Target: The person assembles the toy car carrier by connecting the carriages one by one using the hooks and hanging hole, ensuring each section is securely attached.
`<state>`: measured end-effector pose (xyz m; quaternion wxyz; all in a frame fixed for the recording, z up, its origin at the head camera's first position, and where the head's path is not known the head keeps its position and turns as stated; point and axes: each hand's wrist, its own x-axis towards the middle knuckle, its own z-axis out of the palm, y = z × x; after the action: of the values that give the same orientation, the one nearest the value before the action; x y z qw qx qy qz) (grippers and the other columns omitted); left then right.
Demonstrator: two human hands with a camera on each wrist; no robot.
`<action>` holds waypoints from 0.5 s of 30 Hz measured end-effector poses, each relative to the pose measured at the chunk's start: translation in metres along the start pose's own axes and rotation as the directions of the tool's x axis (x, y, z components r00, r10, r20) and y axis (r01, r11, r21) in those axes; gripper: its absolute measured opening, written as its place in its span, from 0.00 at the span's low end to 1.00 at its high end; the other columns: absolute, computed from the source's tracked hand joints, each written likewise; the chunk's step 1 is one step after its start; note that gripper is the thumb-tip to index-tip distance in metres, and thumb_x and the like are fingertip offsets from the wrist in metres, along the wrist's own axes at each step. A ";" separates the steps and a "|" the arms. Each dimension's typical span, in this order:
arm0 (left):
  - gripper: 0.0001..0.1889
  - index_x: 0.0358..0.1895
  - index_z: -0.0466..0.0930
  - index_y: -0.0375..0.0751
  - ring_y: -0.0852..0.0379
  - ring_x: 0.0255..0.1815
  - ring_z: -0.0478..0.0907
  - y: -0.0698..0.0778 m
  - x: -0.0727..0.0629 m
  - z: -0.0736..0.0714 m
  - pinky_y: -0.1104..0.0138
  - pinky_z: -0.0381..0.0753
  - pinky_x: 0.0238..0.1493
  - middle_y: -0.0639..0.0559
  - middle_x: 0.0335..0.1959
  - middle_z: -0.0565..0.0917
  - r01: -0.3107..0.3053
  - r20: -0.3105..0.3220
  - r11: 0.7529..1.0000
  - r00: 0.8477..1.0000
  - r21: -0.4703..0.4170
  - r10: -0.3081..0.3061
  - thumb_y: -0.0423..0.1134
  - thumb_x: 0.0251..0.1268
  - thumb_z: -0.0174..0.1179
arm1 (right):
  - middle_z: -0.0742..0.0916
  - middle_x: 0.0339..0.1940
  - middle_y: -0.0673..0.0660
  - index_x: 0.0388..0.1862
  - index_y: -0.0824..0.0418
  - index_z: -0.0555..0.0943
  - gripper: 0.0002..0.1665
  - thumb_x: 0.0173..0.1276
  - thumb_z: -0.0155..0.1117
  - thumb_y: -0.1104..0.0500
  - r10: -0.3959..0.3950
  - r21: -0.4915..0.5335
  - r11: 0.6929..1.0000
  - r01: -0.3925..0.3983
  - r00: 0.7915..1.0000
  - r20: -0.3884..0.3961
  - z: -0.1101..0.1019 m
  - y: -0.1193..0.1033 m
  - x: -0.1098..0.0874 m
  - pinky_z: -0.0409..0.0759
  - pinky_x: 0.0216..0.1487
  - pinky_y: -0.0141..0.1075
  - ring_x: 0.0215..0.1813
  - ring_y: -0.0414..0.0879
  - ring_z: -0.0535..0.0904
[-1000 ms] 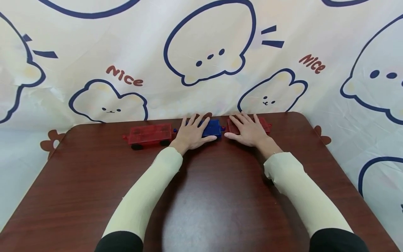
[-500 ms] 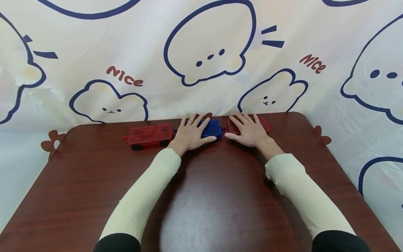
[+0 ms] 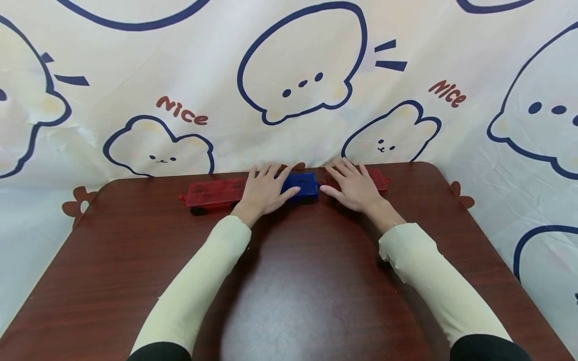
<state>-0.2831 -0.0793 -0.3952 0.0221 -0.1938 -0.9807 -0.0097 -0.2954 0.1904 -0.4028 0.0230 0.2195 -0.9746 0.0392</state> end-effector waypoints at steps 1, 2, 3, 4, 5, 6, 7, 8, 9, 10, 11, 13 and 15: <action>0.41 0.81 0.56 0.53 0.42 0.79 0.53 -0.001 -0.001 -0.001 0.40 0.45 0.76 0.45 0.79 0.60 0.003 -0.010 1.000 1.000 0.005 -0.003 0.72 0.74 0.36 | 0.59 0.83 0.59 0.83 0.52 0.58 0.47 0.76 0.39 0.26 -0.004 -0.001 1.000 0.004 1.000 -0.005 -0.001 -0.001 0.000 0.41 0.77 0.62 0.84 0.57 0.44; 0.40 0.81 0.56 0.53 0.42 0.79 0.53 -0.002 -0.003 -0.002 0.40 0.46 0.76 0.45 0.78 0.61 0.008 -0.018 1.000 1.000 0.010 -0.007 0.71 0.75 0.37 | 0.59 0.83 0.59 0.83 0.53 0.59 0.47 0.76 0.39 0.26 -0.008 0.000 1.000 0.008 1.000 -0.009 -0.002 -0.001 0.001 0.41 0.78 0.62 0.84 0.57 0.44; 0.39 0.81 0.56 0.53 0.42 0.79 0.54 -0.004 -0.004 -0.003 0.40 0.46 0.76 0.45 0.78 0.61 0.012 -0.024 1.000 1.000 0.012 -0.012 0.70 0.75 0.38 | 0.59 0.83 0.59 0.83 0.53 0.59 0.47 0.76 0.38 0.27 -0.008 0.000 1.000 0.008 1.000 -0.010 -0.003 -0.002 0.001 0.41 0.78 0.62 0.84 0.57 0.44; 0.39 0.81 0.56 0.52 0.42 0.79 0.54 -0.005 -0.006 -0.004 0.40 0.47 0.76 0.44 0.78 0.62 0.015 -0.031 1.000 0.999 0.009 -0.014 0.69 0.76 0.38 | 0.59 0.83 0.59 0.83 0.53 0.59 0.47 0.76 0.38 0.27 -0.007 0.001 1.000 0.007 1.000 -0.009 -0.004 -0.003 0.001 0.41 0.78 0.61 0.84 0.57 0.43; 0.38 0.81 0.57 0.51 0.42 0.79 0.54 -0.007 -0.008 -0.005 0.40 0.47 0.76 0.44 0.78 0.62 0.017 -0.037 1.000 0.999 0.010 -0.017 0.68 0.76 0.38 | 0.59 0.83 0.59 0.83 0.53 0.58 0.47 0.77 0.38 0.27 -0.006 -0.002 1.000 0.006 1.000 -0.007 -0.004 -0.004 0.001 0.41 0.78 0.61 0.84 0.57 0.43; 0.37 0.80 0.57 0.50 0.42 0.79 0.55 -0.009 -0.010 -0.006 0.40 0.47 0.76 0.44 0.78 0.62 0.020 -0.044 1.000 0.999 0.008 -0.020 0.67 0.77 0.39 | 0.58 0.83 0.59 0.83 0.53 0.58 0.47 0.77 0.37 0.27 -0.004 -0.003 1.000 0.004 1.000 -0.005 -0.005 -0.004 0.000 0.41 0.78 0.61 0.84 0.57 0.43; 0.37 0.80 0.58 0.50 0.41 0.79 0.55 -0.010 -0.012 -0.007 0.40 0.47 0.76 0.44 0.79 0.62 0.024 -0.052 1.000 0.998 0.005 -0.023 0.66 0.77 0.39 | 0.58 0.83 0.59 0.83 0.53 0.57 0.47 0.77 0.37 0.27 -0.004 0.002 1.000 0.004 1.000 -0.005 -0.006 -0.005 0.000 0.41 0.78 0.61 0.84 0.57 0.42; 0.36 0.80 0.58 0.50 0.41 0.79 0.55 -0.012 -0.014 -0.009 0.41 0.48 0.76 0.44 0.79 0.62 0.028 -0.059 1.000 0.998 0.001 -0.027 0.66 0.77 0.39 | 0.58 0.83 0.59 0.83 0.54 0.57 0.47 0.77 0.37 0.27 -0.003 0.009 1.000 0.003 1.000 -0.006 -0.007 -0.005 -0.001 0.40 0.78 0.61 0.84 0.57 0.42; 0.36 0.80 0.59 0.49 0.41 0.79 0.55 -0.014 -0.016 -0.010 0.41 0.48 0.76 0.43 0.79 0.62 0.032 -0.066 0.999 0.997 -0.004 -0.032 0.65 0.78 0.40 | 0.57 0.83 0.59 0.83 0.54 0.56 0.47 0.77 0.37 0.28 -0.001 0.008 1.000 0.001 1.000 -0.005 -0.008 -0.006 -0.001 0.40 0.78 0.61 0.84 0.57 0.42; 0.36 0.80 0.59 0.49 0.41 0.79 0.55 -0.015 -0.018 -0.011 0.41 0.48 0.76 0.43 0.79 0.62 0.036 -0.071 0.999 0.997 -0.008 -0.036 0.65 0.78 0.40 | 0.57 0.84 0.59 0.83 0.54 0.56 0.46 0.77 0.37 0.28 0.001 0.009 1.000 -0.001 1.000 -0.007 -0.009 -0.006 -0.002 0.40 0.78 0.61 0.84 0.58 0.41; 0.35 0.79 0.59 0.49 0.41 0.79 0.55 -0.017 -0.020 -0.013 0.41 0.48 0.76 0.43 0.79 0.62 0.040 -0.075 0.999 0.996 -0.007 -0.040 0.64 0.78 0.40 | 0.57 0.84 0.59 0.84 0.54 0.56 0.46 0.78 0.37 0.29 0.002 0.012 1.000 -0.002 1.000 -0.010 -0.010 -0.007 -0.003 0.40 0.78 0.62 0.84 0.58 0.41; 0.35 0.79 0.60 0.48 0.41 0.80 0.54 -0.020 -0.023 -0.015 0.41 0.47 0.77 0.43 0.79 0.61 0.047 -0.080 0.999 0.996 -0.013 -0.048 0.64 0.79 0.40 | 0.56 0.84 0.59 0.84 0.54 0.55 0.45 0.78 0.38 0.29 0.006 0.014 1.000 -0.006 1.000 -0.016 -0.012 -0.007 -0.005 0.40 0.77 0.62 0.84 0.58 0.41; 0.35 0.79 0.60 0.48 0.41 0.80 0.54 -0.023 -0.026 -0.017 0.41 0.47 0.77 0.43 0.79 0.61 0.057 -0.084 0.998 0.995 -0.014 -0.058 0.64 0.79 0.39 | 0.56 0.84 0.60 0.84 0.54 0.54 0.45 0.79 0.39 0.31 0.008 0.008 1.000 -0.008 1.000 -0.020 -0.013 -0.008 -0.006 0.40 0.77 0.63 0.84 0.58 0.41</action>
<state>-0.2673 -0.1104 -0.3799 0.0620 -0.1651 -0.9840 -0.0242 -0.2863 0.1871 -0.3893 0.0319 0.2150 -0.9750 0.0452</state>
